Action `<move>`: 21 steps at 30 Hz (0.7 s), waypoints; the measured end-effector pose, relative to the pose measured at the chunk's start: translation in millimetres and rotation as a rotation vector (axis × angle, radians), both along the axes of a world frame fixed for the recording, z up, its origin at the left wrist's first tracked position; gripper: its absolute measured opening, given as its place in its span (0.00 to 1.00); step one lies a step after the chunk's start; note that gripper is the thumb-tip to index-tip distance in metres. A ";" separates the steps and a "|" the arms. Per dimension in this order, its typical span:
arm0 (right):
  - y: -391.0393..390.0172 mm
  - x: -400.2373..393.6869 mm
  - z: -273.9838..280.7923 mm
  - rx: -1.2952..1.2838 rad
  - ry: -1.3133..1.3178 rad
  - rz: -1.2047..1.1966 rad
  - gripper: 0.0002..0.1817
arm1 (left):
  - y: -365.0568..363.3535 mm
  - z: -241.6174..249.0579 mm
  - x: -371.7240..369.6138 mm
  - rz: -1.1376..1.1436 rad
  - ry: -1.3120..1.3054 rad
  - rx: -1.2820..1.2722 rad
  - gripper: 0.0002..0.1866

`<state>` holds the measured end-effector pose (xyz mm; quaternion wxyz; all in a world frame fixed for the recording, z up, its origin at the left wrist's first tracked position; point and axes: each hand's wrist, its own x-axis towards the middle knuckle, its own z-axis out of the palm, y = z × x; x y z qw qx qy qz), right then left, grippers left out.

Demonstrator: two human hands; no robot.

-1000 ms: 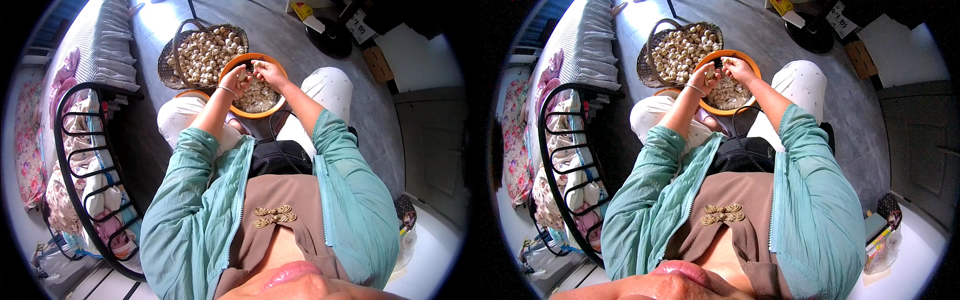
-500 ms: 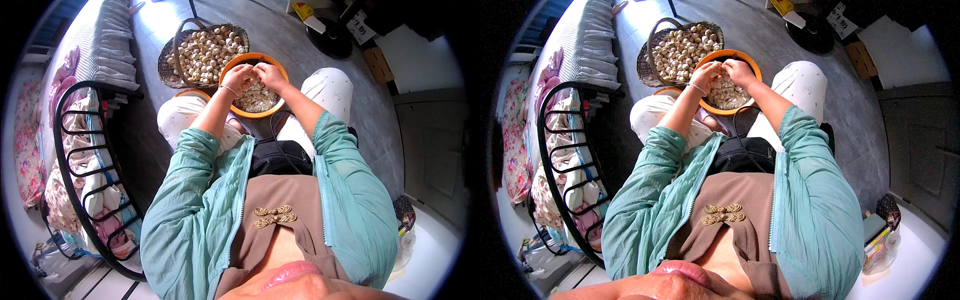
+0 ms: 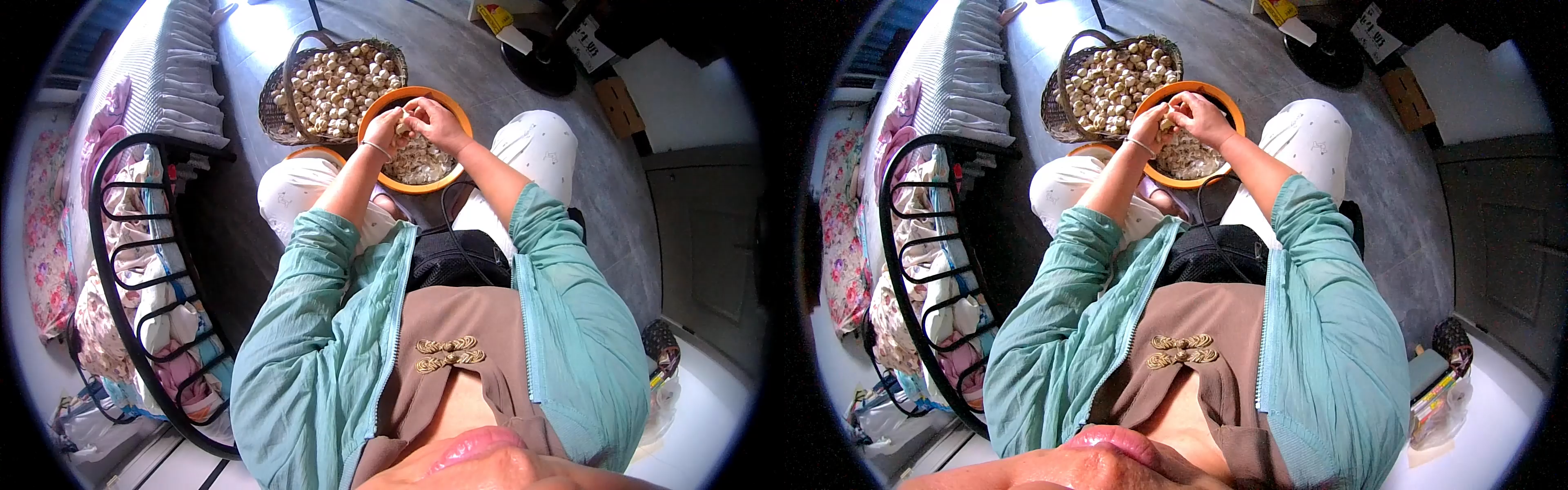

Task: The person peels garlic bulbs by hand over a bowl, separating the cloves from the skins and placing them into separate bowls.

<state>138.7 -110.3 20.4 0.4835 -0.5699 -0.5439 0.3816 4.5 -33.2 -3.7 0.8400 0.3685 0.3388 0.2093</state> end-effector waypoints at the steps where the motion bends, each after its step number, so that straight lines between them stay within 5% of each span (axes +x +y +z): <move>1: -2.0 0.0 2.9 0.007 -0.047 -0.001 0.12 | -0.2 -0.2 0.1 -0.007 0.003 0.004 0.13; 11: 4.4 9.4 -15.9 0.090 -0.366 -0.012 0.15 | 2.1 -4.7 -0.4 -0.037 0.094 -0.012 0.16; 16: 6.3 16.0 -17.9 -0.193 0.063 0.070 0.13 | 2.6 -1.7 -1.6 -0.091 0.039 -0.069 0.16; 21: 8.9 13.0 -22.6 -0.151 0.267 0.034 0.10 | -1.4 5.7 -1.3 -0.105 -0.071 -0.237 0.15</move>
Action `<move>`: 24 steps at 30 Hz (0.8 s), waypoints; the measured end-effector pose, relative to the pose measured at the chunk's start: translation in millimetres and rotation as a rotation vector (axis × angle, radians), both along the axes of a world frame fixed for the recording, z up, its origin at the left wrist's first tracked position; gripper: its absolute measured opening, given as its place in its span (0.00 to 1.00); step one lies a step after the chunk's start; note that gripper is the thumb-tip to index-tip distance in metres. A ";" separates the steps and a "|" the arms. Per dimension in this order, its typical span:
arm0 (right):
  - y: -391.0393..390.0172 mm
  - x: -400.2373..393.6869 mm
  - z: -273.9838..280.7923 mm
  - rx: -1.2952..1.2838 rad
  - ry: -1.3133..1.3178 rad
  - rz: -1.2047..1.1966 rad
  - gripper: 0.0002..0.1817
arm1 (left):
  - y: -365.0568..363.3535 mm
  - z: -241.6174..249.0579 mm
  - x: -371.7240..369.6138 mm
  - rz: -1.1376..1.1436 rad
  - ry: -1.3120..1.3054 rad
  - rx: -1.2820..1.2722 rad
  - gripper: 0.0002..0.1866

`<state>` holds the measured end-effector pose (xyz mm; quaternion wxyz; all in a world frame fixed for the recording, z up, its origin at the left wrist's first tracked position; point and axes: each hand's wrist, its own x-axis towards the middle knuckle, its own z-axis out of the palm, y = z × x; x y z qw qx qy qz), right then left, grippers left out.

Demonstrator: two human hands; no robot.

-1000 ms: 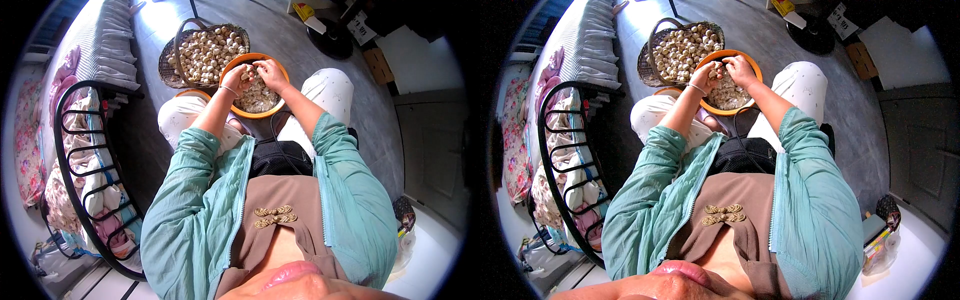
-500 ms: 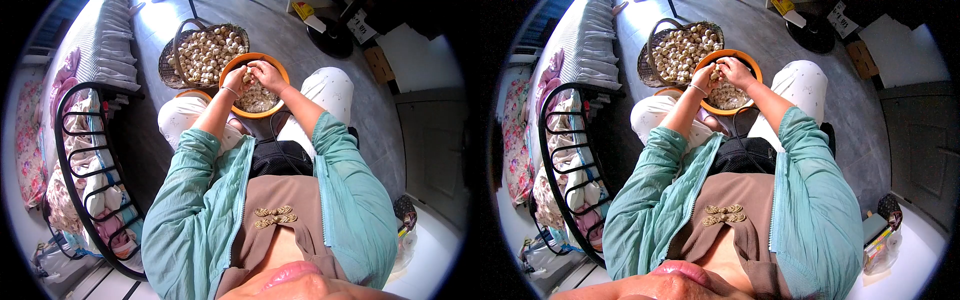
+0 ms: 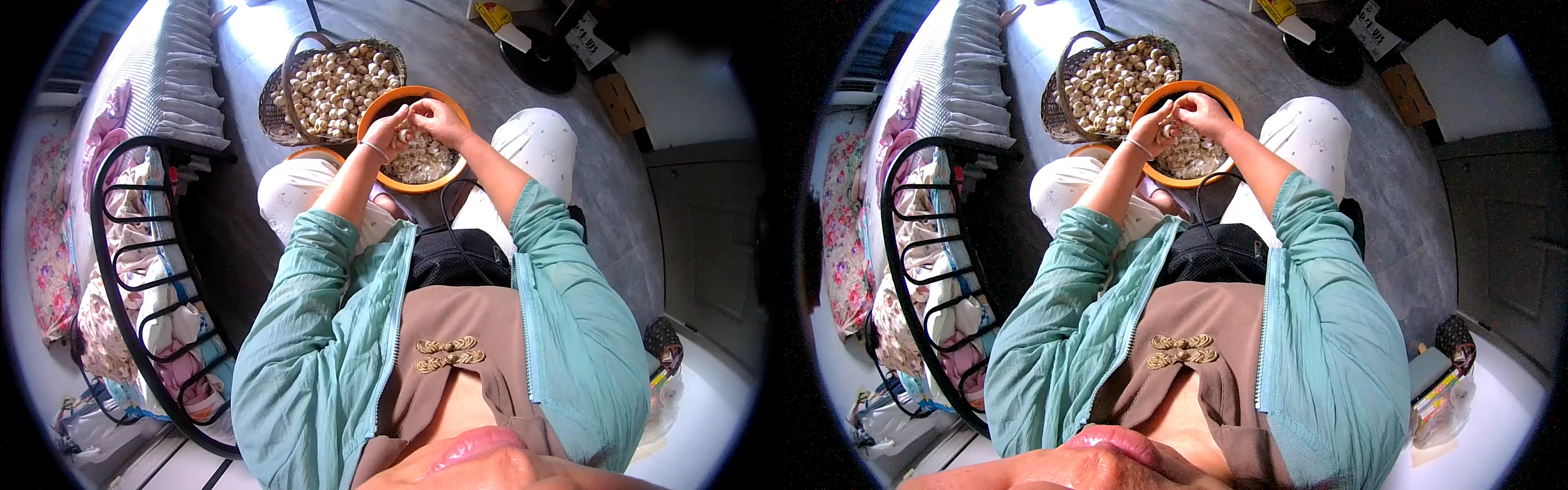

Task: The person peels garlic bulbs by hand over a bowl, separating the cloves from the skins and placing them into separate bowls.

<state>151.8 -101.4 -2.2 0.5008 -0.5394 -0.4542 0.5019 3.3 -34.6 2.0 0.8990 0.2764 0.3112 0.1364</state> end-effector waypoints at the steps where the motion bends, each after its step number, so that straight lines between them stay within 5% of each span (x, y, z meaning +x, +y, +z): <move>1: 1.0 1.0 -1.4 0.018 -0.052 -0.016 0.09 | 1.2 -2.0 0.0 -0.039 -0.014 0.048 0.14; 12: -4.9 2.5 19.3 -0.171 0.115 -0.006 0.12 | 2.6 -8.5 -1.1 -0.032 -0.037 0.184 0.10; 20: -1.9 3.8 6.1 -0.201 0.351 -0.091 0.12 | 7.9 -10.2 -1.9 0.003 -0.055 0.011 0.11; 24: 0.2 4.7 0.8 -0.167 0.227 -0.078 0.12 | 7.0 -6.3 -1.6 -0.030 -0.098 0.008 0.11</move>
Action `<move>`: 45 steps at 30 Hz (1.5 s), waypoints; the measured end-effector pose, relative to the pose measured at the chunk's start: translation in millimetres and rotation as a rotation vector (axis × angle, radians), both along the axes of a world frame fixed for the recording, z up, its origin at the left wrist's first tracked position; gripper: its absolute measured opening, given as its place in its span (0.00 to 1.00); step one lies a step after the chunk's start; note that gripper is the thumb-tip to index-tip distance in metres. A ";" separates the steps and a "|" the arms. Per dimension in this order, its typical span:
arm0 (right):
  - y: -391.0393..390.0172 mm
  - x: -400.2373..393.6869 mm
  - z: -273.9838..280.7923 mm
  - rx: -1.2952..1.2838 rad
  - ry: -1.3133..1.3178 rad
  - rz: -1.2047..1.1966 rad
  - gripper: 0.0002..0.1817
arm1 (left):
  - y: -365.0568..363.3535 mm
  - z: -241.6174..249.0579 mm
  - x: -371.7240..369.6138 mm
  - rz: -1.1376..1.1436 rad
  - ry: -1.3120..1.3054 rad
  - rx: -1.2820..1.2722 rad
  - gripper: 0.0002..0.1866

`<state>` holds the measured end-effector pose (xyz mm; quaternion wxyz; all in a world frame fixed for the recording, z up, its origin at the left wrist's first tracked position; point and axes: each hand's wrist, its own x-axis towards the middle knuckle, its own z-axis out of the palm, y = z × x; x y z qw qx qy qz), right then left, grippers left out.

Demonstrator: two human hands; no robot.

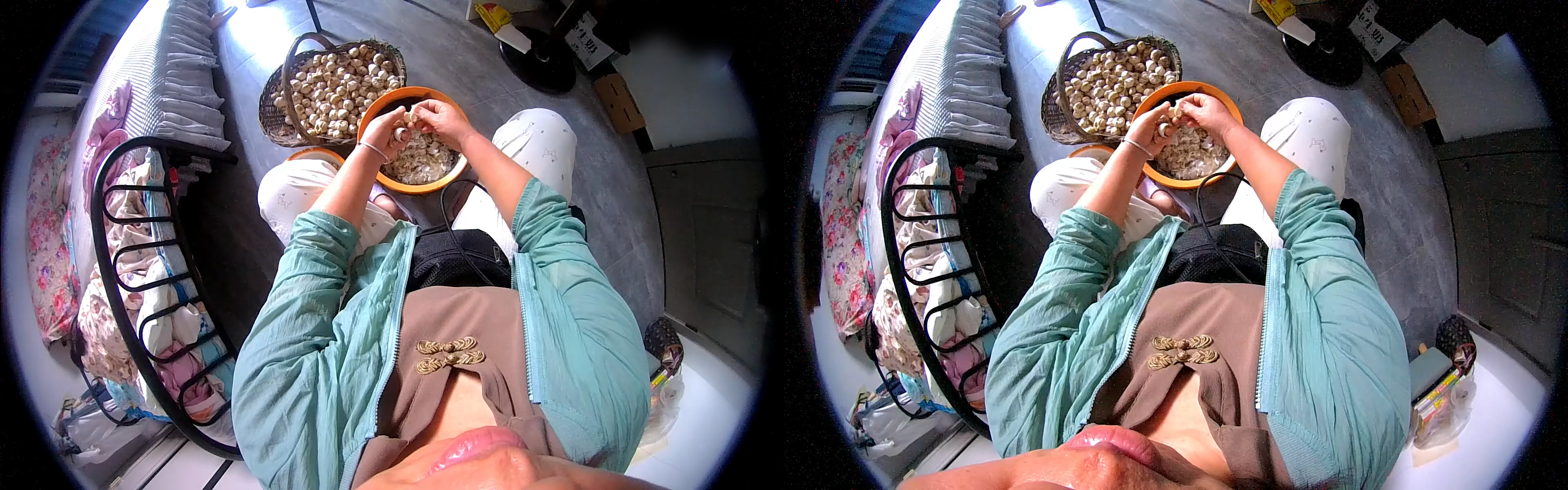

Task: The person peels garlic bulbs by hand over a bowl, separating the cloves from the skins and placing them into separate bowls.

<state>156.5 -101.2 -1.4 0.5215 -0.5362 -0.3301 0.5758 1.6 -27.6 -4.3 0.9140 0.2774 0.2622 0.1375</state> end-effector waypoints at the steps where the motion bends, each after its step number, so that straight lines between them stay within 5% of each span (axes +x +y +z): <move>1: -0.3 -0.3 0.0 0.000 -0.028 0.014 0.12 | -5.4 7.8 0.8 0.024 0.033 0.055 0.10; 5: -2.1 -5.2 5.0 0.052 -0.092 0.028 0.11 | -6.6 5.3 2.0 0.033 0.064 0.233 0.09; 12: -1.3 0.5 3.4 -0.027 0.105 -0.069 0.12 | -2.0 6.7 -0.5 0.064 0.042 0.128 0.08; 19: 0.3 1.4 12.3 0.133 0.181 -0.229 0.12 | -2.6 6.4 -0.2 0.018 -0.028 -0.081 0.19; 23: -2.9 -4.4 37.2 0.211 0.289 -0.080 0.13 | -10.0 8.6 1.6 -0.049 -0.020 -0.100 0.26; 27: -0.2 -14.0 34.1 0.268 0.427 0.100 0.14 | -13.8 6.1 5.6 -0.048 0.111 -0.031 0.24; 34: 0.3 -2.6 37.3 0.219 0.277 -0.157 0.13 | -6.8 1.4 0.8 -0.081 -0.041 -0.194 0.13; 41: 1.8 -6.2 38.6 0.137 0.289 -0.230 0.11 | 25.4 35.4 -26.6 0.191 -0.258 -0.119 0.10; 45: 7.6 -2.6 26.2 0.124 0.301 -0.203 0.11 | 50.9 106.1 -101.5 0.498 -0.427 0.265 0.12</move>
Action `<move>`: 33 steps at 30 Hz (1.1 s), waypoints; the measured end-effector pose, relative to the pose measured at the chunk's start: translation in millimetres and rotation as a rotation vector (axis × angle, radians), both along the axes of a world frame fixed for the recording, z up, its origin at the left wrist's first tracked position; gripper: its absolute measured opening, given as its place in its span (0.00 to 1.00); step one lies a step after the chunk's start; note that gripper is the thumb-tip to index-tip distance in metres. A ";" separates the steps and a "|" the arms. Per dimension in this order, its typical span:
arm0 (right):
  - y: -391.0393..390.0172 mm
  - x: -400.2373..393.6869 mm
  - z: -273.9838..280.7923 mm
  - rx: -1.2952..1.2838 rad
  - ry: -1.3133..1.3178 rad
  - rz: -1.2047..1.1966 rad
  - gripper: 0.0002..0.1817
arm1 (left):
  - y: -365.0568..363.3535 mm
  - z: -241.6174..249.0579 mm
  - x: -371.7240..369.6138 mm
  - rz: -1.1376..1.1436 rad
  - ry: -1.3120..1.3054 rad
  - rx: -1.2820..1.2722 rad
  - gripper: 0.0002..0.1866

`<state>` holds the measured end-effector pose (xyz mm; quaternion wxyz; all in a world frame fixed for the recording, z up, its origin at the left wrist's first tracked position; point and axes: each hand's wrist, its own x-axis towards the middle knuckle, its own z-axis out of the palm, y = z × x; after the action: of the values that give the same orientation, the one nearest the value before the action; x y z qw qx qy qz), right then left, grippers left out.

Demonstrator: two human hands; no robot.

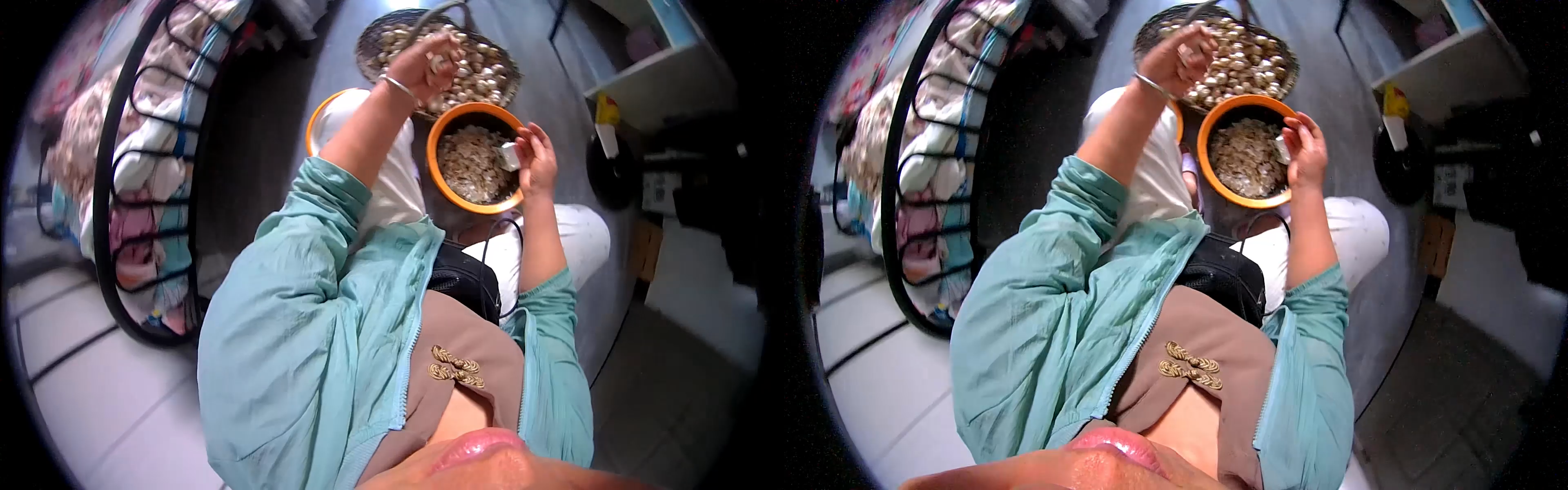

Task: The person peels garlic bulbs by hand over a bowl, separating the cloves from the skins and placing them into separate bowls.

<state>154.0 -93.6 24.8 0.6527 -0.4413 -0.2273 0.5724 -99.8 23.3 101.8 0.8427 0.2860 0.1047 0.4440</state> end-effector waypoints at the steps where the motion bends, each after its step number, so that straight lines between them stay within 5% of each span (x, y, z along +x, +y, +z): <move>1: 0.9 0.3 -1.5 -0.005 0.004 0.010 0.11 | 3.7 13.7 -26.5 0.096 0.009 0.027 0.12; 6: 2.0 -6.5 -1.8 -0.022 -0.001 0.077 0.11 | 14.3 -11.6 -154.7 0.330 0.123 0.025 0.13; 9: 2.9 -12.2 -3.8 -0.036 -0.022 0.115 0.11 | -8.2 -55.0 -190.5 0.597 0.391 -0.300 0.12; 14: 2.3 -10.5 -20.0 -0.112 -0.087 0.146 0.11 | -29.0 -170.4 -224.1 0.560 0.448 -0.743 0.13; 19: 0.4 1.9 -41.8 -0.211 -0.166 0.180 0.11 | -26.6 -226.8 -231.6 0.473 0.406 -0.910 0.20; 22: -3.5 6.9 -48.9 -0.263 -0.225 0.176 0.11 | -28.7 -199.9 -227.2 0.415 0.918 -0.925 0.25; 24: -7.3 9.1 -50.7 -0.291 -0.241 0.177 0.11 | -46.5 -174.8 -235.4 0.366 0.974 -0.880 0.22; 25: -8.9 10.3 -51.2 -0.306 -0.249 0.184 0.11 | -43.1 -229.7 -251.4 0.523 1.171 -0.785 0.19; 26: -10.1 10.9 -52.0 -0.321 -0.256 0.190 0.11 | -47.0 -274.4 -270.0 0.612 1.009 -0.727 0.18; 27: -11.4 11.5 -53.6 -0.326 -0.261 0.190 0.11 | -41.2 -333.4 -302.5 0.554 1.484 -0.627 0.15; 29: -13.7 14.2 -56.9 -0.354 -0.309 0.219 0.12 | -79.5 -325.1 -316.9 0.635 2.033 -0.446 0.18; 33: -18.9 17.4 -58.6 -0.417 -0.382 0.227 0.12 | -152.9 -339.1 -318.0 0.454 2.131 -0.775 0.21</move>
<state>171.3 -112.5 -33.8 0.4251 -0.6372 -0.2713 0.5828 -417.8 -129.6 -237.3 0.2591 0.2123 0.9405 0.0570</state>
